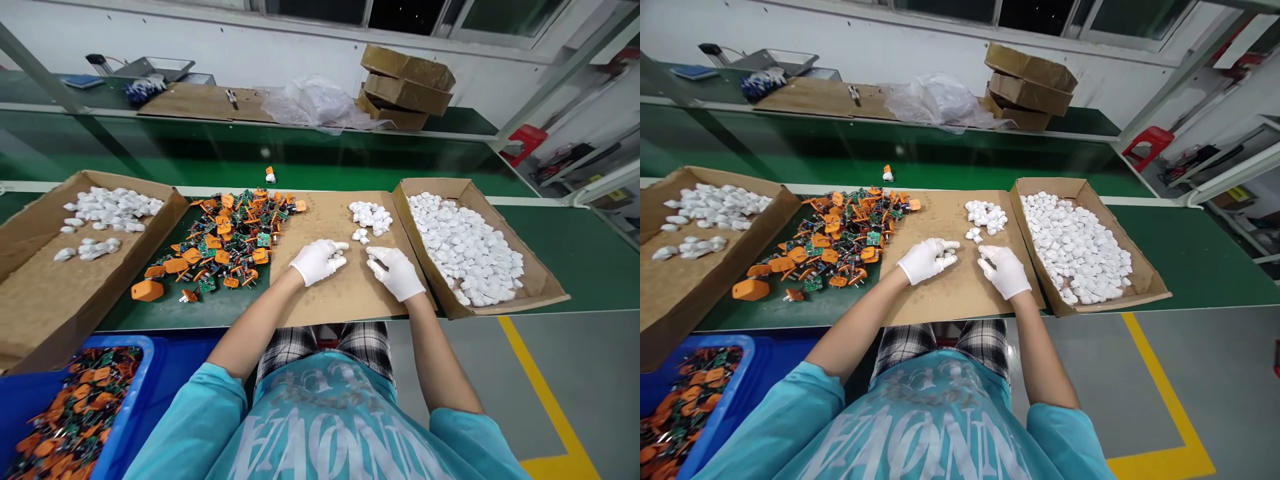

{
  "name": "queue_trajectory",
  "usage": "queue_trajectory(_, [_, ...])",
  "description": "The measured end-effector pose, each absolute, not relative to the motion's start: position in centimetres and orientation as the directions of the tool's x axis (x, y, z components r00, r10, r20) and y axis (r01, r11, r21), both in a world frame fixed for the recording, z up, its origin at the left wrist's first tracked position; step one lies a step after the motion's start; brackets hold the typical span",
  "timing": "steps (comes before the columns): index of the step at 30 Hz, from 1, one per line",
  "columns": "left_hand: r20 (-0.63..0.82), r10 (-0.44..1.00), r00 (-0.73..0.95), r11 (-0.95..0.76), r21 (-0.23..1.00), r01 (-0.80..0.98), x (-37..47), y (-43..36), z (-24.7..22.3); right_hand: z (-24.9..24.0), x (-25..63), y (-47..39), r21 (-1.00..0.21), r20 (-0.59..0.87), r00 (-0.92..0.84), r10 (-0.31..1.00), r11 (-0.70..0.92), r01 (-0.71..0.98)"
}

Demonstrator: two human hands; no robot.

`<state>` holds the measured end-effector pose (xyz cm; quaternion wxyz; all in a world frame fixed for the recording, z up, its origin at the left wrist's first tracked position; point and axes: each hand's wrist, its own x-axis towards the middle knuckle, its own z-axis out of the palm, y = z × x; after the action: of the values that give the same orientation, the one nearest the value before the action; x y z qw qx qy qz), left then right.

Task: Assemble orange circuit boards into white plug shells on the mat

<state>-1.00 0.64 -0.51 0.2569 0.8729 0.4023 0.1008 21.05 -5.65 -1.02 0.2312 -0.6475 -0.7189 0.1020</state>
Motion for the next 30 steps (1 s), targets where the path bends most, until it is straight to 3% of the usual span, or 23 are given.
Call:
queue_trajectory(3, [0.023, 0.769, 0.639, -0.557, 0.515, 0.652, -1.2, 0.6, 0.1, -1.1, 20.4, -5.8, -0.383, 0.201, -0.018, 0.979, 0.095, 0.919])
queue_trajectory(6, [0.095, 0.812, 0.576, -0.512, 0.59, 0.624, -1.6, 0.0, 1.1, -0.6, 19.4, -6.5, -0.448, 0.275, 0.05, 0.96, 0.082, 0.89])
queue_trajectory(8, [0.076, 0.836, 0.544, -0.436, 0.695, 0.572, -1.9, -1.0, 1.5, -0.3, 18.1, -7.4, -0.513, 0.396, 0.042, 0.917, 0.183, 0.838])
queue_trajectory(11, [-0.017, 0.855, 0.518, -0.282, 0.822, 0.495, -2.0, -3.4, 1.2, -0.2, 15.9, -8.7, -0.492, 0.541, -0.098, 0.836, 0.408, 0.769])
queue_trajectory(17, [-0.117, 0.888, 0.445, -0.055, 0.933, 0.355, -2.0, -7.1, -0.7, -1.6, 13.2, -9.6, -0.521, 0.505, -0.302, 0.808, 0.565, 0.64])
queue_trajectory(21, [-0.088, 0.901, 0.425, -0.15, 0.855, 0.496, -3.3, -8.4, 0.1, -2.4, 13.0, -9.9, -0.589, 0.514, -0.26, 0.818, 0.556, 0.586])
queue_trajectory(24, [0.05, 0.953, 0.298, -0.237, 0.736, 0.634, -6.2, -8.5, 1.2, -2.8, 13.3, -10.3, -0.698, 0.475, -0.188, 0.86, 0.498, 0.514])
queue_trajectory(27, [0.253, 0.957, -0.14, -0.011, 0.515, 0.857, -10.0, -7.5, 1.6, -3.2, 13.5, -10.5, -0.845, 0.363, -0.097, 0.927, 0.372, 0.384])
queue_trajectory(30, [0.304, 0.929, -0.213, 0.102, 0.341, 0.934, -12.9, -6.2, 1.1, -3.6, 13.2, -10.5, -0.91, 0.289, -0.056, 0.956, 0.292, 0.294])
